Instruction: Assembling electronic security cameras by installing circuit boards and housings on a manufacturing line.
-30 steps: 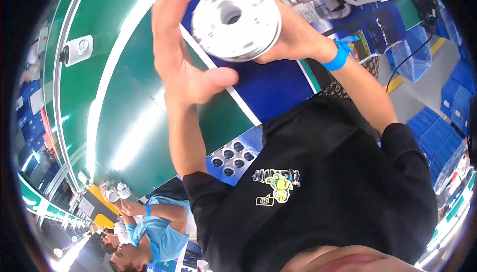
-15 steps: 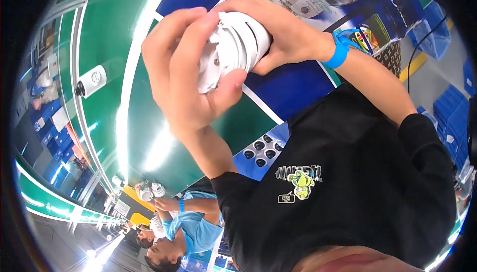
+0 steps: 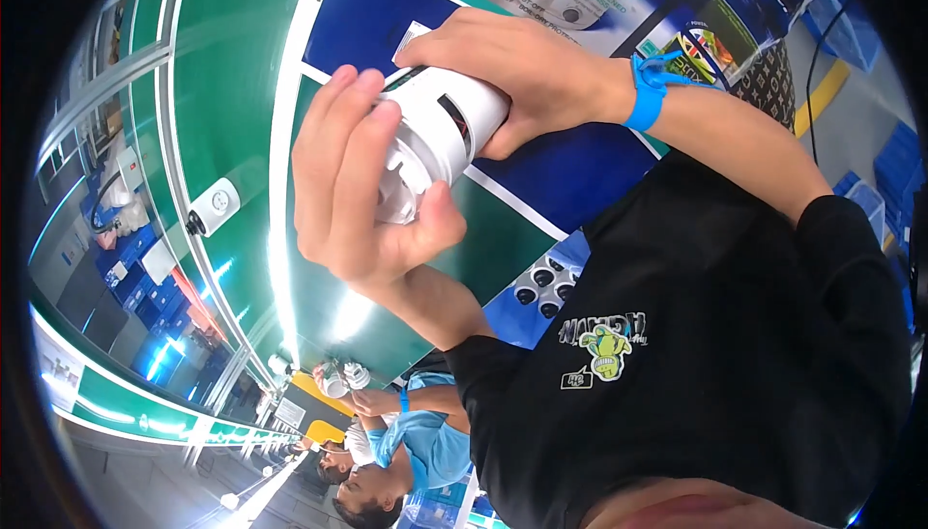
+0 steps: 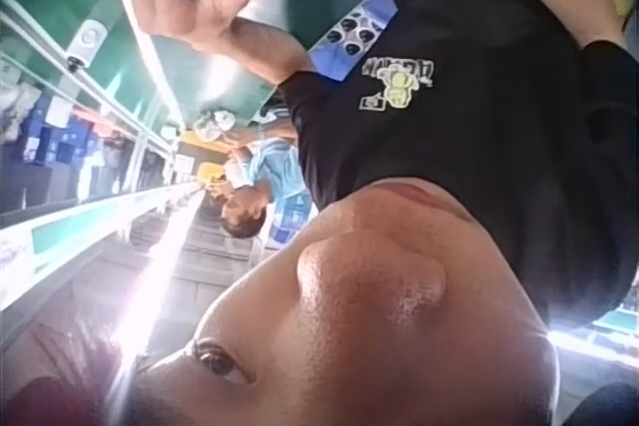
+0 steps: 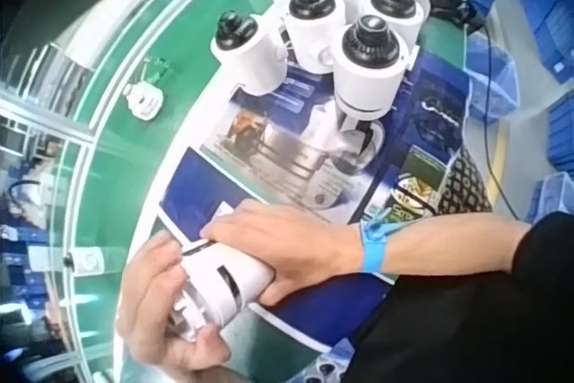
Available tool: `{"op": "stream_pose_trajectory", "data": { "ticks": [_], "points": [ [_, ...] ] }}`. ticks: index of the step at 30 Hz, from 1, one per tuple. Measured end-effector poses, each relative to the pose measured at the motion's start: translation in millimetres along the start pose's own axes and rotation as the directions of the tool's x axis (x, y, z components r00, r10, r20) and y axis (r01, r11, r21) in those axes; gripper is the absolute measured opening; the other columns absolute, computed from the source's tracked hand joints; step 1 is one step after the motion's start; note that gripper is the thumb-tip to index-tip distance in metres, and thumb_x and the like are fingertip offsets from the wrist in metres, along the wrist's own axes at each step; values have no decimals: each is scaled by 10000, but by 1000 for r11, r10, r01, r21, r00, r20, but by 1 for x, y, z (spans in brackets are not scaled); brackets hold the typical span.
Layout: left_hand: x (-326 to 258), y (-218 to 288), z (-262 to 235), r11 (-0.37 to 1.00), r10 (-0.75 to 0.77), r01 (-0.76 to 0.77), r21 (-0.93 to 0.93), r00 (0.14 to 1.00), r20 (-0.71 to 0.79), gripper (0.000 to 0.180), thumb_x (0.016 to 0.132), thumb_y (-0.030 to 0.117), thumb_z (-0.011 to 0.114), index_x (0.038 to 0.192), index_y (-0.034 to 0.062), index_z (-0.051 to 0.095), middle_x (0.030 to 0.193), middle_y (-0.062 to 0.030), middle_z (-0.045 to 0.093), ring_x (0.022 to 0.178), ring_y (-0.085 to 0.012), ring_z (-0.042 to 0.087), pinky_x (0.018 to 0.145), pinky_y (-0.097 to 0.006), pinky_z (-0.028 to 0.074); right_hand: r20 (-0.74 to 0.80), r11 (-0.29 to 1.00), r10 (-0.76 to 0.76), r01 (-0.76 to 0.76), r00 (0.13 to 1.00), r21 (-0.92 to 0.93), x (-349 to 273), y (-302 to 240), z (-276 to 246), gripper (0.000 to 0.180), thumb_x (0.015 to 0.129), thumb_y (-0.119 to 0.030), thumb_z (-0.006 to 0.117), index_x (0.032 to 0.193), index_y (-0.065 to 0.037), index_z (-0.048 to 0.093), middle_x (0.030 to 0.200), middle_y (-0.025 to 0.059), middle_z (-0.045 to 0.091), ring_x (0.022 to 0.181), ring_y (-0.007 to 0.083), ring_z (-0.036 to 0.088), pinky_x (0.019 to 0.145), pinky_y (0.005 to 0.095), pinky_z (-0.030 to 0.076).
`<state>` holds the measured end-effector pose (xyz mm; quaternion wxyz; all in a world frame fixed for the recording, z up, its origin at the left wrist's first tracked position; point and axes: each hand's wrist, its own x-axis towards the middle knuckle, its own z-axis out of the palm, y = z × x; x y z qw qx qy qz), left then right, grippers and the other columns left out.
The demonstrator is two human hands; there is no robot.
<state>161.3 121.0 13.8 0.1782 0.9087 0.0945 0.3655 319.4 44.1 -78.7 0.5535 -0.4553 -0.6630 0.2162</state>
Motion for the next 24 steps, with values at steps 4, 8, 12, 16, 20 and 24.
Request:
{"op": "stream_pose_trajectory", "data": {
  "ticks": [4, 8, 12, 16, 20, 24],
  "points": [
    [4, 2, 2, 988, 97, -99, 117, 995, 29, 413, 728, 273, 621, 1005, -31, 661, 1010, -200, 667, 936, -410, 644, 790, -448, 540, -27, 999, -27, 27, 999, -28, -1, 2, -1, 811, 472, -113, 814, 1221, -94, 505, 1123, 78, 603, 1002, 307, 572, 850, 401, 491],
    [5, 7, 0, 987, -18, 3, 160, 996, 93, 516, 752, 319, 644, 1123, -38, 609, 1130, -233, 612, 1024, -397, 603, 857, -430, 498, -65, 998, -33, 30, 997, -59, -1, 3, -3, 815, 467, -116, 820, 1218, -94, 505, 1121, 77, 603, 999, 307, 575, 850, 394, 494],
    [-1, 13, 6, 957, -223, 212, 197, 974, 36, 724, 776, 453, 679, 1259, -53, 493, 1260, -259, 513, 1111, -372, 528, 894, -396, 451, -113, 990, -22, 5, 993, -142, -1, 1, -1, 811, 468, -110, 824, 1213, -87, 505, 1134, 82, 596, 1030, 310, 564, 867, 387, 489],
    [-3, 18, 20, 933, -334, 345, 101, 936, -109, 734, 773, 458, 697, 1246, -66, 497, 1207, -223, 541, 1054, -346, 546, 854, -378, 461, -178, 985, -40, 10, 983, -170, 0, 3, -2, 820, 457, -83, 827, 1208, -82, 498, 1150, 111, 568, 1054, 321, 544, 897, 385, 477],
    [2, 15, 17, 975, -133, 126, 181, 991, 24, 652, 737, 322, 731, 1222, -61, 524, 1151, -193, 597, 972, -342, 604, 844, -395, 496, -219, 993, -29, 3, 975, -118, -1, 6, -1, 845, 421, -44, 828, 1191, -78, 481, 1155, 137, 521, 1083, 342, 521, 920, 393, 466],
    [0, 20, 12, 952, -274, 268, 148, 962, 20, 667, 715, 289, 728, 1248, -53, 517, 1144, -202, 603, 1000, -356, 611, 828, -388, 518, -196, 999, -2, -7, 981, -46, -1, 4, -3, 837, 428, -38, 823, 1191, -78, 481, 1157, 138, 522, 1095, 343, 515, 923, 392, 465]
  ]
}}
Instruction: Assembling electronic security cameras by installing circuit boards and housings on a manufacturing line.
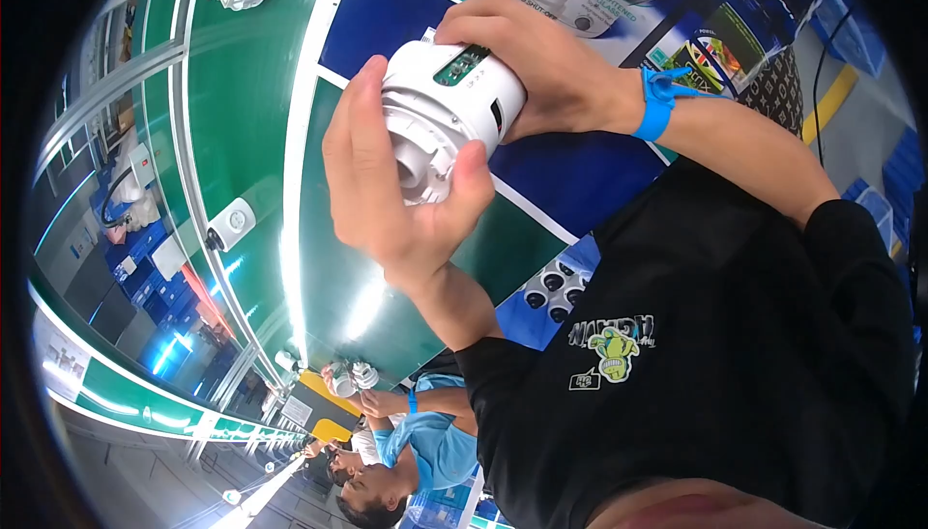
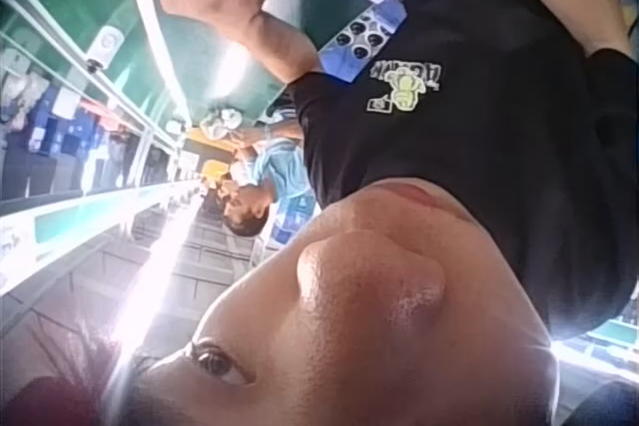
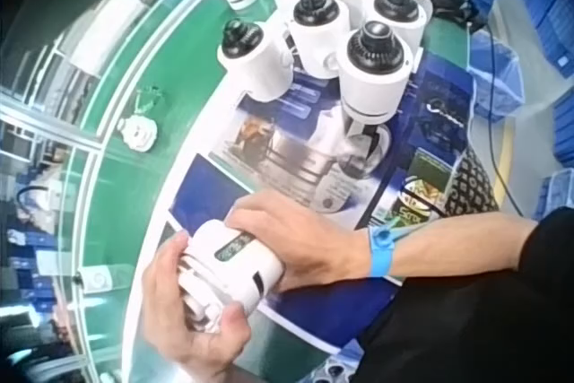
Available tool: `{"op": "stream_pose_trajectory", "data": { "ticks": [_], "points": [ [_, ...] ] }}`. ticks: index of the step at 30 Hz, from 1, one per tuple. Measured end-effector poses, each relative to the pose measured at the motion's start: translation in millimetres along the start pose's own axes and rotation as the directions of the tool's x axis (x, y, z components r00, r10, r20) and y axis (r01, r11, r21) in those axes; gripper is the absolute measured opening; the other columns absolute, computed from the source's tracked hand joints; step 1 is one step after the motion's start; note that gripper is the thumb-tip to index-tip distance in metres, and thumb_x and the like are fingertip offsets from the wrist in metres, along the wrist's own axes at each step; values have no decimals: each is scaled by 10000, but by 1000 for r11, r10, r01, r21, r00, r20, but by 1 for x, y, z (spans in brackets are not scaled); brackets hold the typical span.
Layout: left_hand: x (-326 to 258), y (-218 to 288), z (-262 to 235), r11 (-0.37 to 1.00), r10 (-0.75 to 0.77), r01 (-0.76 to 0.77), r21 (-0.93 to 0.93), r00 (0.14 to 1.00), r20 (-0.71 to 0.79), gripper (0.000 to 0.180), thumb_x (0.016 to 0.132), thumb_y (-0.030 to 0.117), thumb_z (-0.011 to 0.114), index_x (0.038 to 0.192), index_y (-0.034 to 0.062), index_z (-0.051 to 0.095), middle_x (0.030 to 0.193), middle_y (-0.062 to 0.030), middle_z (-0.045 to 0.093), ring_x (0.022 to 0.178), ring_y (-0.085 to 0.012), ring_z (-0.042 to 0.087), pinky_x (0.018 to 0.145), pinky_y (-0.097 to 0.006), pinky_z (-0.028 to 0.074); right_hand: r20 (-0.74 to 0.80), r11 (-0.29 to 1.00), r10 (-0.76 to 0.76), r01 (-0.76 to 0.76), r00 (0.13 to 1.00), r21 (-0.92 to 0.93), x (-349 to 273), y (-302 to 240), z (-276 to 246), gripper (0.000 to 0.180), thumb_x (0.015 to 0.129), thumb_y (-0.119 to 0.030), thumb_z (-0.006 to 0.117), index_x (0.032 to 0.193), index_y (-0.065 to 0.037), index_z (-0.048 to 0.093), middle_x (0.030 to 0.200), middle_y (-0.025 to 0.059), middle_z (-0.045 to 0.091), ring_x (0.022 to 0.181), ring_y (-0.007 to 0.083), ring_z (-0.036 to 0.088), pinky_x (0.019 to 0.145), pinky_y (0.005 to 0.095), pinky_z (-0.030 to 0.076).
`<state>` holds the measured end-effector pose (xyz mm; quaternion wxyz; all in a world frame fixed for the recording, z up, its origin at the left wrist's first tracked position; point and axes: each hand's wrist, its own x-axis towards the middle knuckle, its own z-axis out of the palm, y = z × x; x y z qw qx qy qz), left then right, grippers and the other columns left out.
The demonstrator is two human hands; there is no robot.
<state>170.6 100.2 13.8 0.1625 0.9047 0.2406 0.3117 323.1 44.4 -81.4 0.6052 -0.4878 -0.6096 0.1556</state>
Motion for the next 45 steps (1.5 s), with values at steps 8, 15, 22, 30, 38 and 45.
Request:
{"op": "stream_pose_trajectory", "data": {
  "ticks": [8, 15, 22, 30, 38, 45],
  "points": [
    [-2, -1, 10, 990, 24, -42, 135, 991, 135, 988, 681, 662, 659, 1346, -24, 405, 1302, -237, 478, 1148, -387, 499, 919, -439, 444, -45, 999, -25, 23, 999, -44, -2, 5, 4, 821, 458, -47, 823, 1202, -72, 476, 1154, 155, 515, 1073, 355, 529, 902, 393, 482],
    [1, -2, 7, 946, 93, -141, 293, 981, 171, 1224, 569, 734, 691, 1445, 2, 249, 1470, -229, 292, 1316, -376, 356, 1045, -442, 325, -64, 996, -59, 54, 996, -71, 2, 2, 8, 809, 477, -78, 829, 1206, -53, 480, 1135, 159, 524, 1059, 357, 539, 890, 397, 482],
    [7, -20, -15, 970, -221, 210, -126, 972, -80, 1093, 746, 853, 306, 1441, 10, 286, 1482, -185, 299, 1357, -347, 302, 1046, -507, 286, 176, 994, 69, -84, 982, 76, 1, -5, 1, 753, 570, -210, 797, 1231, -34, 481, 1065, 165, 573, 987, 341, 584, 862, 388, 488],
    [8, -20, -3, 944, -281, 317, -93, 919, 275, 1036, 804, 818, 208, 1408, -13, 344, 1388, -198, 441, 1247, -377, 450, 987, -396, 370, 227, 995, 73, -86, 971, 49, 2, -4, -2, 752, 553, -253, 802, 1200, -29, 493, 1049, 154, 581, 985, 340, 588, 830, 389, 493],
    [13, -1, 5, 992, -45, 68, -109, 980, 196, 792, 861, 624, 434, 1333, -12, 438, 1356, -219, 458, 1211, -408, 457, 1005, -450, 360, 234, 990, 111, -128, 966, 58, 3, -8, -1, 746, 550, -207, 782, 1207, -15, 485, 1067, 151, 570, 970, 350, 578, 826, 393, 489],
    [11, -2, 17, 975, -146, 136, -176, 988, -46, 781, 865, 633, 446, 1246, -46, 508, 1243, -197, 541, 1098, -313, 546, 918, -381, 427, 203, 984, 125, -147, 971, 97, 7, -4, 0, 724, 605, -344, 803, 1174, 2, 520, 1089, 192, 603, 1004, 343, 603, 847, 376, 495]
  ]
}}
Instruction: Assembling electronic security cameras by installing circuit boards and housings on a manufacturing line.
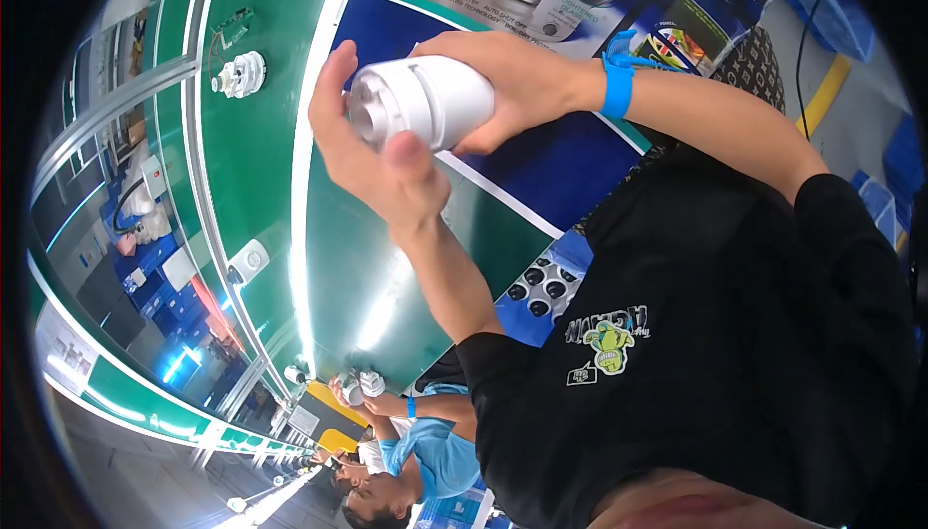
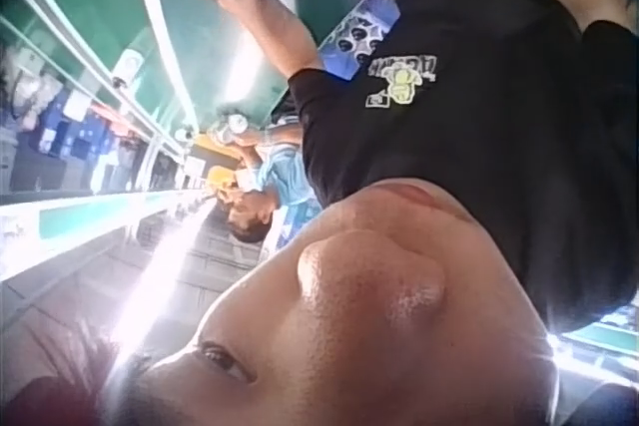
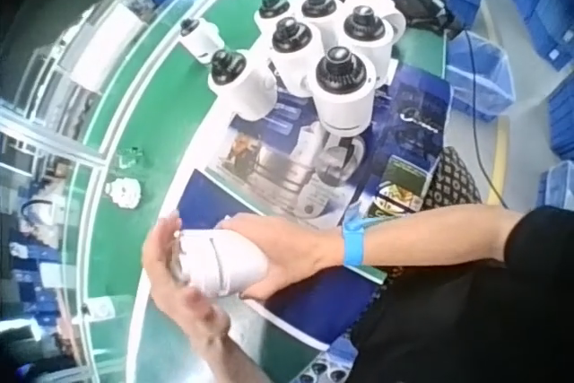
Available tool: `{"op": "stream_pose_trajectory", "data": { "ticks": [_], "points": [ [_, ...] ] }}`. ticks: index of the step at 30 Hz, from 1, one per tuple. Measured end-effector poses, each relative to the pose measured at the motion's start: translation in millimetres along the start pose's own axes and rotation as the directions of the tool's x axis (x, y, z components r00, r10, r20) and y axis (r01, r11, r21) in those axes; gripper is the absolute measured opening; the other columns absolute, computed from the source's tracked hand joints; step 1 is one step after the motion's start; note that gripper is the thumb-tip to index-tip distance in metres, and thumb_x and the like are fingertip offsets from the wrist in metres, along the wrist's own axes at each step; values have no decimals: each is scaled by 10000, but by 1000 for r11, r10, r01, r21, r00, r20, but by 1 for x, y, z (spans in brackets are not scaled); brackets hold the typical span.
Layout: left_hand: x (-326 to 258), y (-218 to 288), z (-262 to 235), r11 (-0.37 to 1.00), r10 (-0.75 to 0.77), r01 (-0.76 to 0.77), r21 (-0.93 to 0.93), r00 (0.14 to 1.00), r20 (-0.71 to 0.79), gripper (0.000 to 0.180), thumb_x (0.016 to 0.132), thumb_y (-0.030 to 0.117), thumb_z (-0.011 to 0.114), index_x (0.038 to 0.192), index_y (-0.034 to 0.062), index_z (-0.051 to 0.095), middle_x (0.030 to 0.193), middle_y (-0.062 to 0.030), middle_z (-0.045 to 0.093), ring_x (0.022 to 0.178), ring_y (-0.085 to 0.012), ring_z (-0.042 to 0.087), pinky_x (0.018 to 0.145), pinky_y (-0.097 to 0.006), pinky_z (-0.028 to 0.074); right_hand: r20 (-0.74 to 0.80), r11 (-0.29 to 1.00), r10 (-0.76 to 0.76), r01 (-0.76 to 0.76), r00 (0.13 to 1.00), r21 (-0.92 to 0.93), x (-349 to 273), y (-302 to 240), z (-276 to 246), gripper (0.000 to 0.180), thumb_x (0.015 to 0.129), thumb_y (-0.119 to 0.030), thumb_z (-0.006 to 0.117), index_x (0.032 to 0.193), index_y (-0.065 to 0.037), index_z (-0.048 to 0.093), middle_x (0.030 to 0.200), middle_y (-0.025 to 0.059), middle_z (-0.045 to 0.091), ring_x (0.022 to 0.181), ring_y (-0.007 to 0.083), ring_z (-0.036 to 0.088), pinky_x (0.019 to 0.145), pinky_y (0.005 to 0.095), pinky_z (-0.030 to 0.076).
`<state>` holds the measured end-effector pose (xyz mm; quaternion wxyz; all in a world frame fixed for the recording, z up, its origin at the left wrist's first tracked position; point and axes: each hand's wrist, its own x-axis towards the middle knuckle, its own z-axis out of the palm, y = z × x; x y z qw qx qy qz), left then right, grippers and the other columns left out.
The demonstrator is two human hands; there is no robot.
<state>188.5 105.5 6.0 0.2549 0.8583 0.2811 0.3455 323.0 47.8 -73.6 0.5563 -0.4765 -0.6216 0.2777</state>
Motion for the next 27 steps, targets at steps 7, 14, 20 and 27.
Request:
{"op": "stream_pose_trajectory", "data": {
  "ticks": [7, 14, 20, 27],
  "points": [
    [-6, -21, 3, 950, 114, -127, -284, 992, -61, 630, 751, 296, 758, 1229, -24, 500, 1268, -199, 523, 1186, -349, 499, 998, -399, 389, 196, 756, 237, -307, 952, 577, 2, -1, -9, 658, 741, -448, 750, 1143, 24, 531, 1047, 130, 618, 995, 206, 591, 845, 313, 482],
    [-14, -43, 10, 951, 165, -196, -239, 976, -143, 657, 648, 287, 846, 1157, 35, 514, 1210, -179, 531, 1132, -323, 522, 964, -424, 431, 261, 799, 174, -291, 950, 527, 2, 6, -8, 700, 786, -473, 711, 1162, 66, 473, 1081, 145, 571, 1031, 210, 553, 860, 314, 460],
    [-18, -30, 8, 992, 99, -97, 78, 995, -14, 1304, 431, 724, 754, 1418, 50, 233, 1405, -223, 249, 1262, -375, 348, 1010, -488, 359, 247, 636, 301, -387, 921, 667, 5, 5, -5, 657, 853, -475, 642, 1197, 55, 461, 1108, 128, 555, 1038, 181, 532, 876, 296, 437],
    [-4, -32, 2, 988, -85, 58, 142, 978, 188, 1492, 294, 492, 922, 1444, -4, 110, 1399, -240, 196, 1275, -387, 292, 1069, -450, 286, 261, 508, 383, -438, 886, 742, 7, 13, 1, 608, 923, -467, 536, 1264, 27, 434, 1130, 97, 568, 1001, 128, 539, 823, 263, 458]
  ]
}}
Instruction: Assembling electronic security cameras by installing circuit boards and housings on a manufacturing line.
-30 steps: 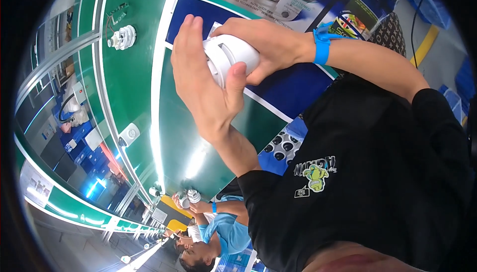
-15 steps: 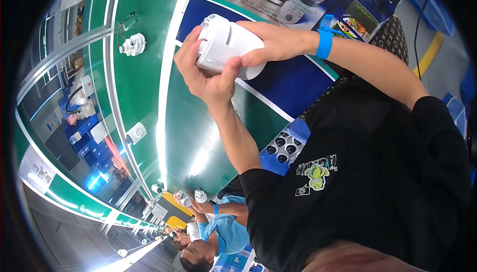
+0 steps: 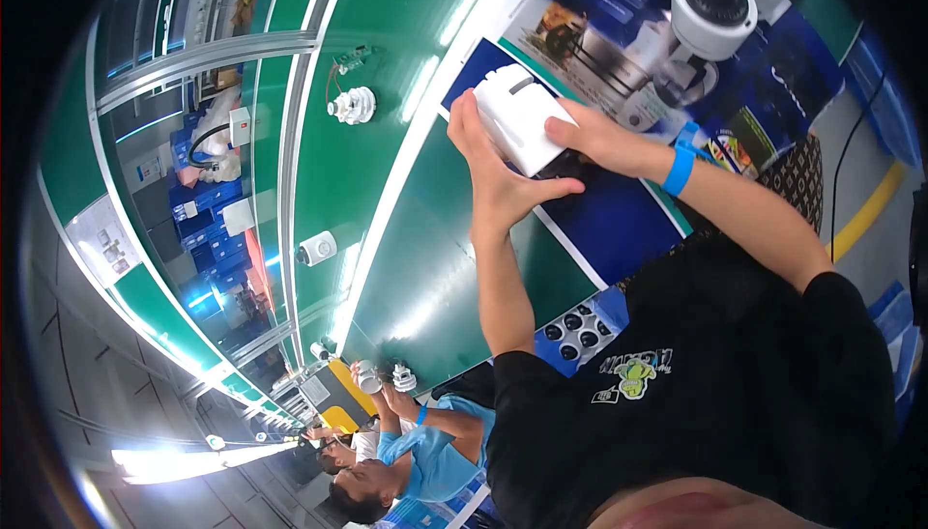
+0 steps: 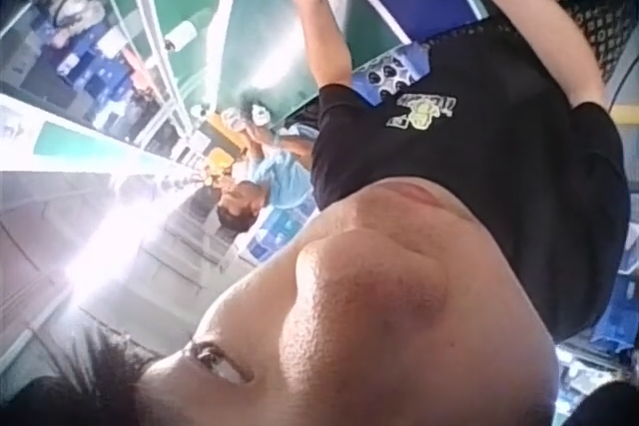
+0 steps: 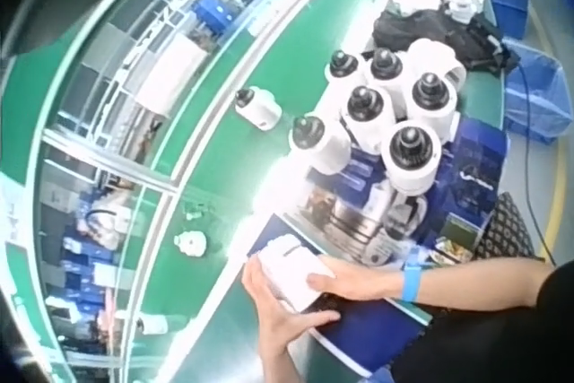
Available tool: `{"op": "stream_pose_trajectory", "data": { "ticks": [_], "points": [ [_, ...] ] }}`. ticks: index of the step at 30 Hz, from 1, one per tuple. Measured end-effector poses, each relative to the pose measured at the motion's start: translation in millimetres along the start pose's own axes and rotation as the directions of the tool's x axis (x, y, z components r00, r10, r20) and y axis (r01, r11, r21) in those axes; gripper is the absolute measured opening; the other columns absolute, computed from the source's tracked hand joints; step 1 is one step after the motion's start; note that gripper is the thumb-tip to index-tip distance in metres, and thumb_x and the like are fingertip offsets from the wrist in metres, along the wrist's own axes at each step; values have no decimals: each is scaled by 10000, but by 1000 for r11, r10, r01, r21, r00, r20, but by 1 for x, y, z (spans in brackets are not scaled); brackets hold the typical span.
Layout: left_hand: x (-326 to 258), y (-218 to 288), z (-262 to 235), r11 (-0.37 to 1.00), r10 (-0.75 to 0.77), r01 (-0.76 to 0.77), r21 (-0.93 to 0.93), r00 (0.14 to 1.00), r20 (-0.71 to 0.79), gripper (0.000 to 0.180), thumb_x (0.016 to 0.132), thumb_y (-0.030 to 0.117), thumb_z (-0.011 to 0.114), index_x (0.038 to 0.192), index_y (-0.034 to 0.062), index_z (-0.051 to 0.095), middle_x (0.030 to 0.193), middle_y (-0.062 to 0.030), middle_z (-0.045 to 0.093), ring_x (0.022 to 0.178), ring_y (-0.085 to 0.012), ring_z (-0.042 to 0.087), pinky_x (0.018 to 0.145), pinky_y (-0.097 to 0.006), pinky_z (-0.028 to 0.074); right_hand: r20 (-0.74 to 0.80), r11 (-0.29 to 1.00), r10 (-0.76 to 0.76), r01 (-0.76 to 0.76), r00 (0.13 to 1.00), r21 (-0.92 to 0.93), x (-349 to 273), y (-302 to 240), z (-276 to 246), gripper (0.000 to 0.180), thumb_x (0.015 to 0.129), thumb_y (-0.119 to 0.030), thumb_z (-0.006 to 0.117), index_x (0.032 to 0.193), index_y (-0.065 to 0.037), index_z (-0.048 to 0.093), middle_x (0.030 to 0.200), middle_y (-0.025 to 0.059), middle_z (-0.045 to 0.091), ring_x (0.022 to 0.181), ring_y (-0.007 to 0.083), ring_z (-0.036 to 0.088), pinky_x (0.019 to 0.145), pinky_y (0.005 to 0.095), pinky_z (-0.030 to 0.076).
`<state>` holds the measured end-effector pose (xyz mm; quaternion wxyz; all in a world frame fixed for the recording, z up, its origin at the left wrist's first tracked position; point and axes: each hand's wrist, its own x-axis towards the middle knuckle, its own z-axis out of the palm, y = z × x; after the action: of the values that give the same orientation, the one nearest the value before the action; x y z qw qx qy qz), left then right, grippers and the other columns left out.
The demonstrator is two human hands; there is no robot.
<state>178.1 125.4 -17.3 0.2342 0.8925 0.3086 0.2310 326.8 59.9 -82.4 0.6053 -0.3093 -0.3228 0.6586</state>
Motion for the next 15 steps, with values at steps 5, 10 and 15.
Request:
{"op": "stream_pose_trajectory", "data": {
  "ticks": [5, 10, 15],
  "points": [
    [26, -29, -10, 994, -49, 58, -96, 994, 98, 1341, 350, 475, 916, 1409, -8, 252, 1333, -210, 319, 1241, -354, 350, 1049, -441, 301, 5, 962, 140, -138, 990, 236, 1, -12, 8, 623, 934, -477, 507, 1366, -74, 309, 1178, 79, 518, 1021, 136, 538, 768, 296, 502],
    [81, -77, -5, 991, 50, -39, 125, 995, -82, 1253, 407, 449, 914, 1365, -50, 279, 1296, -213, 361, 1214, -368, 371, 1033, -441, 308, 2, 973, 136, -134, 991, 190, -4, 9, -5, 759, 940, -330, 523, 1462, -27, 62, 1296, 196, 425, 1003, 218, 580, 807, 334, 504],
    [156, -162, 1, 985, -171, 149, -89, 918, -358, 1160, 519, 317, 926, 1400, -26, 254, 1342, -203, 292, 1259, -335, 342, 1052, -431, 341, 80, 993, 70, -77, 994, 89, -10, 17, 0, 477, 943, -130, 489, 1364, -7, 301, 1135, 164, 522, 944, 175, 572, 796, 300, 490]
  ]
}}
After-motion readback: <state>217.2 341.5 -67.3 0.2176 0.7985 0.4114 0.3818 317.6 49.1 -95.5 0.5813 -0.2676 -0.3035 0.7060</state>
